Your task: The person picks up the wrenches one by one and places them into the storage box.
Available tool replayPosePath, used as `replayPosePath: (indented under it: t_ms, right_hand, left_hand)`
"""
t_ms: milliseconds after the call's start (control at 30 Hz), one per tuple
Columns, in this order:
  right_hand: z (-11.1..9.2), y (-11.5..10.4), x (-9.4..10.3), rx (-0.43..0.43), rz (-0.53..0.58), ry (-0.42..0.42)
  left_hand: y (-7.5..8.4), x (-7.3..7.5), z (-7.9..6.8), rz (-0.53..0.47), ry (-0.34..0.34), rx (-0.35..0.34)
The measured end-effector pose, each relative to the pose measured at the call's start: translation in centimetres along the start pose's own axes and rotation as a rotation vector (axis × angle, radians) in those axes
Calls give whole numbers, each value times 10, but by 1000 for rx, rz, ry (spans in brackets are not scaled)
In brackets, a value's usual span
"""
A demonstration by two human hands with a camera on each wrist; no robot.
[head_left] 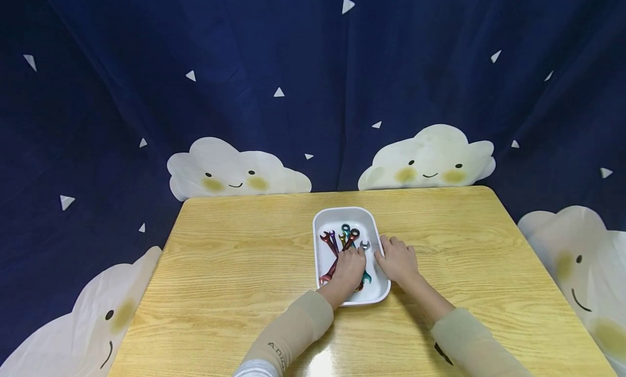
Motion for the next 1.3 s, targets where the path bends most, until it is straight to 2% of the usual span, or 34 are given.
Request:
replayPosePath:
  t_ms: [400,533,733,900,1133,1300]
  right_hand:
    - [1,0,-1,2,0,-3]
    - [1,0,-2,13,0,10]
    - [2,-1,-3,14,5,3]
    - [1,-1,-1,14,10,6]
    - [0,0,2,19,47,61]
    - [-2,2,2,34,55,121]
  left_hand:
    - [-2,3,0,-32,-14,18]
    - [-5,5,-1,-112,-59,30]
    - [-15,12,-4,-231,-70,22]
    - [-24,18,-8,-259,-41,18]
    - [-37,30,-17,-304,59,30]
    - [-52,39,-22,-295,143,26]
Point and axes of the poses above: each hand's wrist, its own z-axis towards the middle knuckle, its own x-axis out of the back of the hand, y = z × x, the point moved 2 cm from there along z, towards the middle knuckle, and after that the axes turned 8 degrees about -x, right-handed, at the moved point
